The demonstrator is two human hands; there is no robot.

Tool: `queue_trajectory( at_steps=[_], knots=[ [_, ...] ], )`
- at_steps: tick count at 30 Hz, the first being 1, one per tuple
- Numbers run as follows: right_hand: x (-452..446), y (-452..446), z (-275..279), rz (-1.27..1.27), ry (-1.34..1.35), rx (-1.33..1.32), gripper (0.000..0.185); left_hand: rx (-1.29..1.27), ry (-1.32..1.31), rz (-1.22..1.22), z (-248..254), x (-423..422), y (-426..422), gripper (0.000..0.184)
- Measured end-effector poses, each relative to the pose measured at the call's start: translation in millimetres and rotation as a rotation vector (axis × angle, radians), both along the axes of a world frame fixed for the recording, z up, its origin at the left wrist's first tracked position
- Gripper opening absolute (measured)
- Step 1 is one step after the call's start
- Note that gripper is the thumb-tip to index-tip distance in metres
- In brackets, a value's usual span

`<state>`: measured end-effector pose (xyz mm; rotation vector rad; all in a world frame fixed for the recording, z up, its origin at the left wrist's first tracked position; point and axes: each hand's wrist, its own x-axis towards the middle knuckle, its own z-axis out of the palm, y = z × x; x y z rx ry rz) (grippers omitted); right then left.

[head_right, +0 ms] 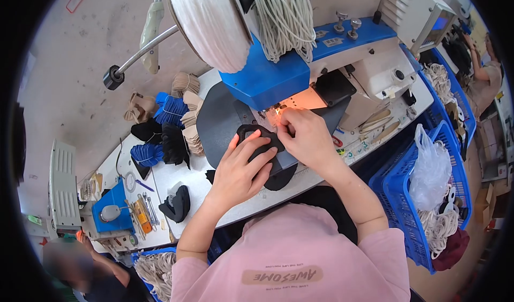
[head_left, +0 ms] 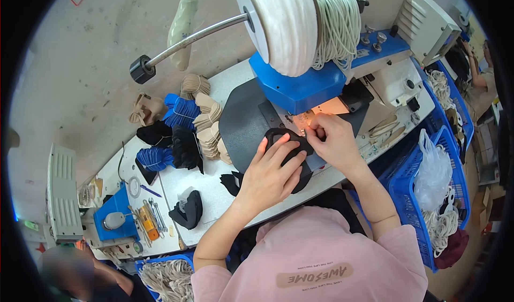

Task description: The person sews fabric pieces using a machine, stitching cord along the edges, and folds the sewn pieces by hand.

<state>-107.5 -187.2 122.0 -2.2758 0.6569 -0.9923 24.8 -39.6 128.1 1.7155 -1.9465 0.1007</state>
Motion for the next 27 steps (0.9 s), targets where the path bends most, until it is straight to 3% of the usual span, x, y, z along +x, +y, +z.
queue_trajectory(
  at_steps=[3,6,14,17,27],
  knots=[
    [-9,3,6,0.070,-0.025,0.220,0.010,0.012,0.031,0.012,3,-2,-1,0.032],
    [-17,4,4,0.213,-0.044,-0.165,0.009,0.037,0.066,0.028,9,-3,-3,0.033],
    [-20,4,1,0.128,0.016,-0.285,0.015,0.100,0.024,0.008,15,9,-18,0.034],
    [-14,1,-1,0.096,0.042,-0.271,0.015,0.160,0.165,0.006,19,18,-26,0.035],
    [-7,-5,-11,0.064,0.012,-0.251,0.015,0.252,0.100,0.063,23,28,-39,0.036]
  ],
)
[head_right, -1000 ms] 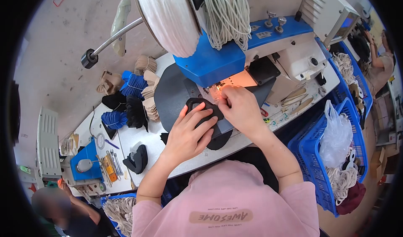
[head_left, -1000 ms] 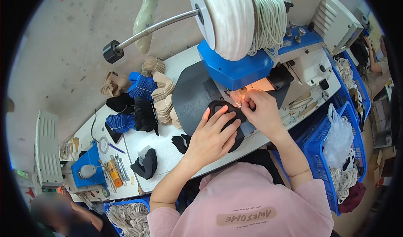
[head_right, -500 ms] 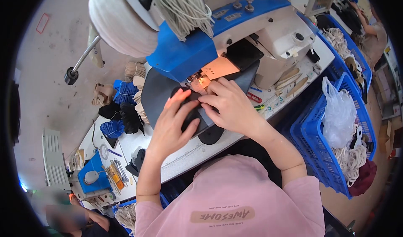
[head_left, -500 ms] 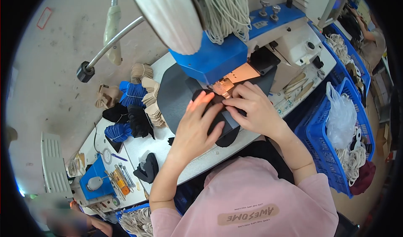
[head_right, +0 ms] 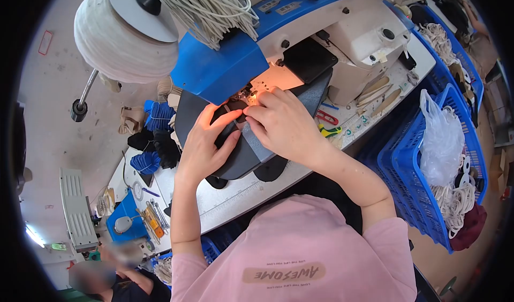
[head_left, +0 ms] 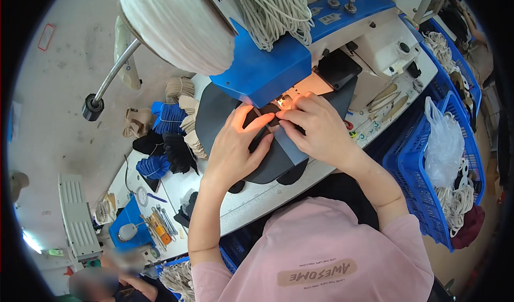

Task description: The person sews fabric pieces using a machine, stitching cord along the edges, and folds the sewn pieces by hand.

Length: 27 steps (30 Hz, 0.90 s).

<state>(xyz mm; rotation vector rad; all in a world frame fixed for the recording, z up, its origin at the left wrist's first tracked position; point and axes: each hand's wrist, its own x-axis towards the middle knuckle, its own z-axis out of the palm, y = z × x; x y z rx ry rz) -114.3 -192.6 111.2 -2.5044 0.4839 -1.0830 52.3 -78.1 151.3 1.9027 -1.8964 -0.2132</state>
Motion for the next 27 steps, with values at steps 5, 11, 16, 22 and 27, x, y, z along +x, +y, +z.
queue_trajectory(
  at_steps=[5,11,16,22,27],
  knots=[
    [-1,0,0,0.007,-0.051,-0.017,0.014,-0.058,-0.021,-0.020,-3,-3,6,0.035],
    [-11,3,-6,0.065,-0.167,0.016,0.015,-0.133,-0.045,-0.007,-14,-8,14,0.033],
    [-24,11,-29,0.037,-0.290,0.027,0.019,-0.127,-0.011,0.083,-16,-14,14,0.029],
    [-37,35,-68,-0.041,-0.401,0.014,0.017,-0.129,-0.036,0.094,-18,-19,15,0.035],
    [-42,26,-89,-0.043,-0.333,-0.188,0.023,-0.091,-0.070,0.132,-20,-20,16,0.038]
  ],
)
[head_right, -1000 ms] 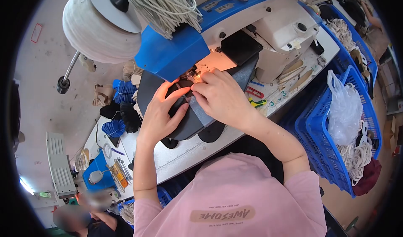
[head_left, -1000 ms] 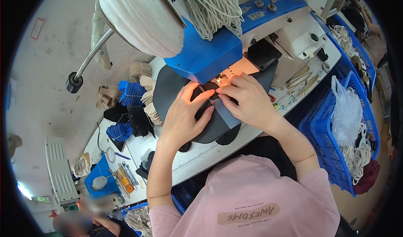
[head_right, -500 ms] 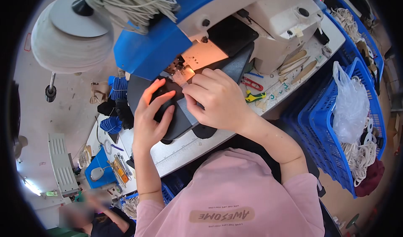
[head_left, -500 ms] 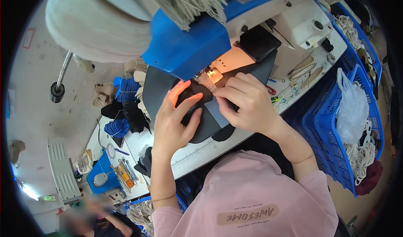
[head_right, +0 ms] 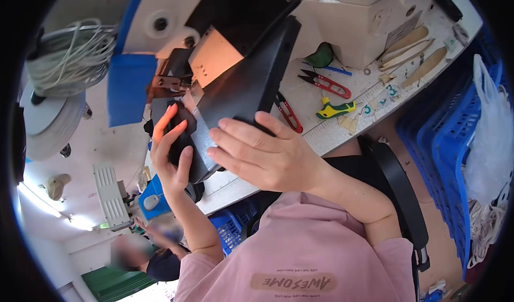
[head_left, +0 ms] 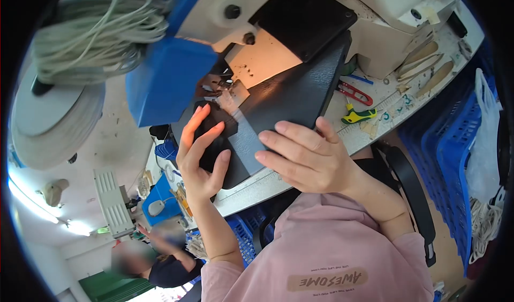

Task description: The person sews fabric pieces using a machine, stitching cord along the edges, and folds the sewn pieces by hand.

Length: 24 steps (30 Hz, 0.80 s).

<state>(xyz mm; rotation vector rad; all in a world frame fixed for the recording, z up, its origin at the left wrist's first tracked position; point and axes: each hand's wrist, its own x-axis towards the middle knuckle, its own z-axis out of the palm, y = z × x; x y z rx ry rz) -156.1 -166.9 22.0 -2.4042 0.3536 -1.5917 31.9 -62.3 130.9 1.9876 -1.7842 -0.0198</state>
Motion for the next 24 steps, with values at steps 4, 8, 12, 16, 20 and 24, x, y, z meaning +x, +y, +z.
queue_trajectory(
  at_steps=[4,8,12,16,20,24],
  knots=[
    [-1,0,-7,0.059,-0.057,0.054,0.026,0.008,-0.019,0.040,-3,3,1,0.042],
    [-5,-5,-10,0.196,-0.096,0.100,0.021,-0.037,-0.064,0.014,-8,8,1,0.043],
    [-5,-10,-13,0.175,-0.117,0.040,0.027,-0.070,-0.058,0.037,-10,10,2,0.043],
    [-3,-10,-16,0.243,-0.174,0.070,0.025,-0.081,-0.061,0.044,-12,13,5,0.042],
    [-9,-16,-11,0.299,-0.207,0.117,0.021,-0.092,-0.103,0.043,-10,13,6,0.043],
    [-16,-21,-2,0.432,-0.333,0.268,0.020,-0.067,-0.136,0.055,-9,10,8,0.044]
  ],
)
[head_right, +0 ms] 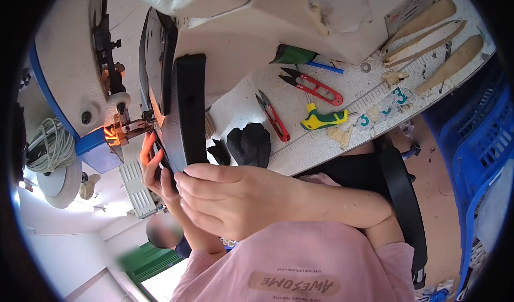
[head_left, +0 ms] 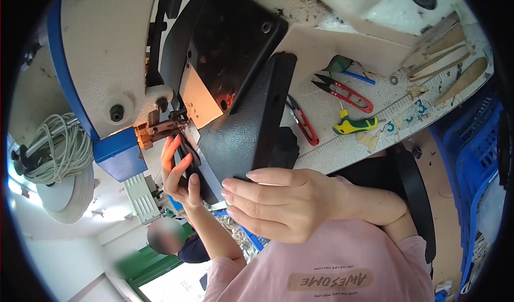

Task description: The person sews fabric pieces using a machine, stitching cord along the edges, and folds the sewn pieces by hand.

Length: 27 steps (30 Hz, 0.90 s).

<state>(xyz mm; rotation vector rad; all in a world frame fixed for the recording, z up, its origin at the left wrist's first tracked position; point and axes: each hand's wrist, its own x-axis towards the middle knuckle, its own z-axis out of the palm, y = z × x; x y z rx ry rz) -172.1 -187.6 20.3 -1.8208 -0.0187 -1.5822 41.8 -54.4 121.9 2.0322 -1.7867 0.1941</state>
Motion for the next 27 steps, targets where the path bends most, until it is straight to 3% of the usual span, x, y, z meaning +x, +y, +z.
queue_trajectory(
  at_steps=[5,7,11,13,17,27],
  knots=[
    [17,-35,43,-0.131,-0.162,0.191,0.021,-0.038,0.050,0.056,-5,5,7,0.043],
    [39,-48,73,-0.353,-0.423,0.260,0.016,-0.025,0.046,0.017,-5,10,10,0.041],
    [35,-81,125,-0.350,-0.581,0.226,0.018,-0.161,0.206,0.102,-33,23,35,0.037],
    [19,-107,141,-0.433,-0.167,-0.094,0.016,-0.210,0.293,0.154,-35,24,40,0.036],
    [47,-118,164,-0.431,-0.126,-0.060,0.015,0.017,0.089,0.132,7,-9,-1,0.033],
    [63,-123,180,-0.463,0.039,0.014,0.013,-0.034,0.050,0.118,3,-11,-5,0.034]
  ],
)
